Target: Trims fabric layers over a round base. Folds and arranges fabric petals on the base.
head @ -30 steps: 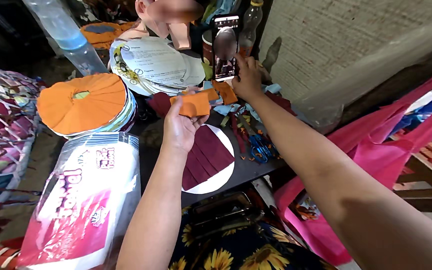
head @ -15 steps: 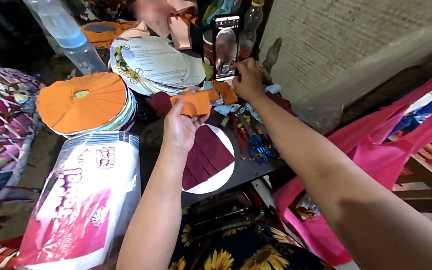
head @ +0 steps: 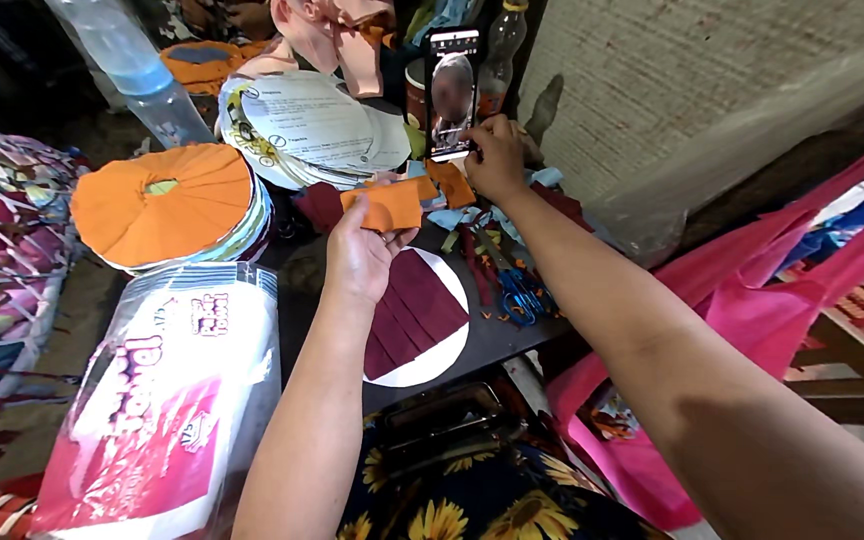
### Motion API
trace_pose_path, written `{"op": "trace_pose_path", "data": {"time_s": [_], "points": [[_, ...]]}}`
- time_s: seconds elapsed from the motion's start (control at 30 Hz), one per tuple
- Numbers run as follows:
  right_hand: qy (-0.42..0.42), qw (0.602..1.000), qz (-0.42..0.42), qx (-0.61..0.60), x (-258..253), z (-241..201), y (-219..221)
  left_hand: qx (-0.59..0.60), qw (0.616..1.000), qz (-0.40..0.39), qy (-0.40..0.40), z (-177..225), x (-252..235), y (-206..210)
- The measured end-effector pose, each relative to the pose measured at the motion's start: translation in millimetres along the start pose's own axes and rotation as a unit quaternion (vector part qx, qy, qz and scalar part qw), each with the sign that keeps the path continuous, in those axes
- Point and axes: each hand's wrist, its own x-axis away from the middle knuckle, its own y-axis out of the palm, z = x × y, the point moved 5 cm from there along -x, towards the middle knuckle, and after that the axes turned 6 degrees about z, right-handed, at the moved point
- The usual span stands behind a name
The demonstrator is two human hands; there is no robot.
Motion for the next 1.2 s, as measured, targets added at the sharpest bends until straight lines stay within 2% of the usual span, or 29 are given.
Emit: {"op": "trace_pose_path", "data": {"time_s": [0.23,0.33,0.5,0.6,0.67,0.77,0.87,0.93,1.03,1.2], "points": [[0.004,1.0,0.004,0.001,0,0,1,-0.002,1.0,0.003,0.002,0,1,0],[0.035,0.999,0.005,-0.035,-3,-2,-8,0.005,1.0,0.008,0.004,0,0,0],[0.057,0.988,-0.04,-0.135,-32,-24,-46,0.026,0.999,-0.016,0.012,0,-2,-1],[0.078,0.985,-0.099,-0.119,-42,-48,-82,0.031,0.999,-0.022,0.021,0,-2,-1],[0.058,0.984,-0.154,-0.073,-26,-67,-110,0.025,0.999,-0.023,0.022,2,-1,0],[0.015,0.975,-0.22,0.024,43,-87,-138,0.024,0.999,-0.036,0.019,3,-2,-1],[0.055,0.951,-0.29,0.089,126,-75,-133,0.029,0.998,-0.051,0.015,3,0,1],[0.092,0.94,-0.312,0.1,159,-64,-124,0.016,0.998,-0.062,0.011,2,0,3],[0.13,0.933,-0.318,0.105,174,-61,-118,-0.009,0.998,-0.069,0.005,-3,-2,2],[0.13,0.929,-0.323,0.128,170,-64,-114,-0.005,1.0,-0.028,0.006,-1,-6,-1]]}}
